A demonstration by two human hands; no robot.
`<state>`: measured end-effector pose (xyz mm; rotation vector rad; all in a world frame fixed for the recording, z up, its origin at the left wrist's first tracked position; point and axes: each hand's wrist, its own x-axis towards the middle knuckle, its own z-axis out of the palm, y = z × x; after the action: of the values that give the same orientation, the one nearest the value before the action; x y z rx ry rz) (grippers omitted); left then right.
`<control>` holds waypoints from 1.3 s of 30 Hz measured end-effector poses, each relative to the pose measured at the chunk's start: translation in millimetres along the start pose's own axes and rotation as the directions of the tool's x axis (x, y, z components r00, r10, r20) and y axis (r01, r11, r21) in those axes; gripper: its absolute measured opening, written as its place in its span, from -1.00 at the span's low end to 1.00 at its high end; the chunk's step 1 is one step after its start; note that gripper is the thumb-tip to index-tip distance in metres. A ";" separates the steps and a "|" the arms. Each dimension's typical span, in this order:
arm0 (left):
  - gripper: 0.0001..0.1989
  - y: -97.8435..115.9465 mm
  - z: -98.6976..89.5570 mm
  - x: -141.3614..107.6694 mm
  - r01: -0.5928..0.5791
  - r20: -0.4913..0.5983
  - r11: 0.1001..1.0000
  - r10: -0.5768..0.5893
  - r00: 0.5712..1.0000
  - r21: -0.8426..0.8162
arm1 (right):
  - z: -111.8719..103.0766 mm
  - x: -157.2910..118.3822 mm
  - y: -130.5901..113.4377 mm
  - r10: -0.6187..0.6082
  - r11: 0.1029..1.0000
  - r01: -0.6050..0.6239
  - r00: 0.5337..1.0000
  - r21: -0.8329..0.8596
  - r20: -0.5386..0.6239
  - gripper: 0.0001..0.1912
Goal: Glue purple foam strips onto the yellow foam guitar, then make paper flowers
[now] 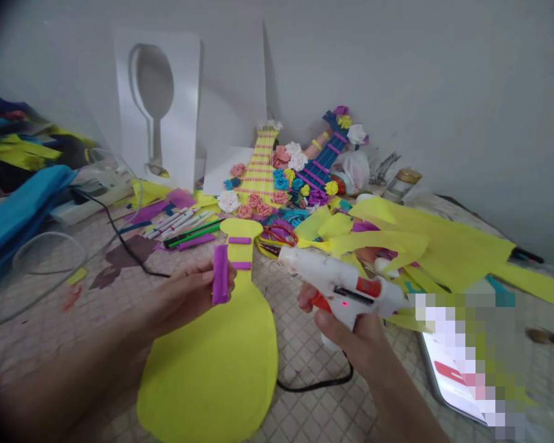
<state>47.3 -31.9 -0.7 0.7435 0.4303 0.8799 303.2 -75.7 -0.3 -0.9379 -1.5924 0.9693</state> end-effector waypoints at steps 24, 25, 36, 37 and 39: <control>-0.85 -7.4 16.0 -8.8 -0.119 -0.006 0.867 0.139 0.990 0.483 | 10.8 -19.2 -7.2 0.106 0.953 -0.095 0.994 -0.289 0.023 -0.89; -0.85 -7.5 15.9 -8.9 -0.120 -0.009 0.866 0.143 0.990 0.485 | 12.8 -19.7 -8.8 0.107 0.950 -0.099 0.994 -0.295 0.011 -0.88; -0.89 -9.6 14.6 -8.1 -0.172 0.005 0.889 0.187 0.982 0.424 | 16.3 -20.4 -4.2 0.222 0.963 -0.223 0.975 -0.154 -0.024 -0.86; -0.89 -9.4 14.7 -8.0 -0.171 0.006 0.892 0.185 0.983 0.419 | 15.9 -20.5 -3.7 0.228 0.963 -0.228 0.974 -0.141 -0.018 -0.86; -0.90 -9.0 14.9 -8.0 -0.165 -0.001 0.894 0.182 0.983 0.418 | 15.8 -20.5 -4.1 0.233 0.963 -0.231 0.972 -0.139 -0.001 -0.83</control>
<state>56.8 -48.2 3.0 1.1742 0.6047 0.9841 291.3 -98.1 -6.4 -1.2379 -1.6028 1.0381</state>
